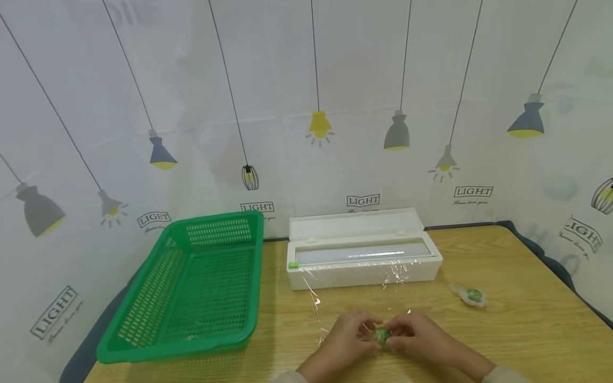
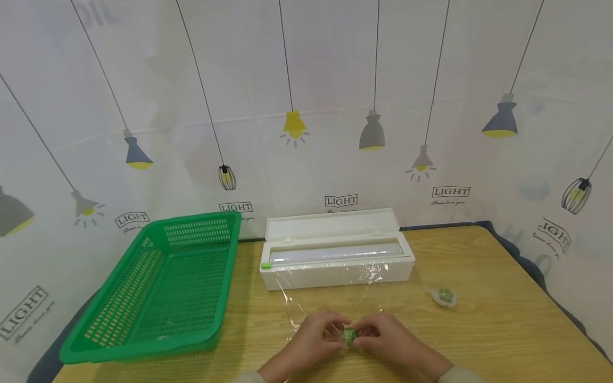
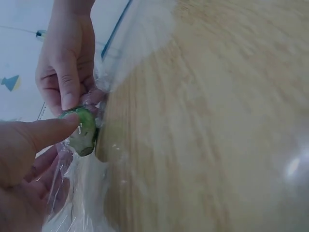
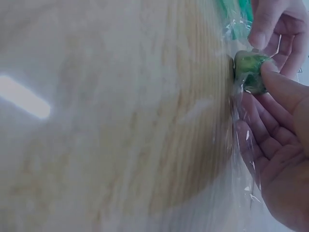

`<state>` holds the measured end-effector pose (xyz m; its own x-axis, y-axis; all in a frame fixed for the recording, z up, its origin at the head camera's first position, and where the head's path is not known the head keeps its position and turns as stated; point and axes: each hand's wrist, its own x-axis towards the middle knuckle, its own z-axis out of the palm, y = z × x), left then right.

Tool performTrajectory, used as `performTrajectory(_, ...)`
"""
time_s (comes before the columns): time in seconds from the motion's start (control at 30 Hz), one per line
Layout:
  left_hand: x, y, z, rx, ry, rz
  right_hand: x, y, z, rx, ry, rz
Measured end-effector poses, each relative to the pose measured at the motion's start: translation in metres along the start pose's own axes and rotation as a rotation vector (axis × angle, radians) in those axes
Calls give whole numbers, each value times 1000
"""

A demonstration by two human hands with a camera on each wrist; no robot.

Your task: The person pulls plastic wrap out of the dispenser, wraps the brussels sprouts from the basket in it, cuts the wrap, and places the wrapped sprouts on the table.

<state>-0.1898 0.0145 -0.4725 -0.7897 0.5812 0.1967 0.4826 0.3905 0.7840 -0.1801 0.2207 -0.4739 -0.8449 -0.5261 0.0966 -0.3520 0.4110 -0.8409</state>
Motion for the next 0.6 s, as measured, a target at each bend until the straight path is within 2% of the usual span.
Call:
performTrajectory(0.1,1,-1,1,13,46,21,3,0,-2,8,-21,21)
performTrajectory(0.2,3,-1,2,-18,64,2,3,-1,-4,-3,-13,55)
performTrajectory(0.3,8,-3,2,-47,58,-32,3,-2,-5,-21,41,73)
performTrajectory(0.4,11,-5,1,-51,41,-55,4,-2,-4,-44,98,49)
performTrajectory(0.6,12,-7,0,9,39,-58,9,-4,-1,-38,109,35)
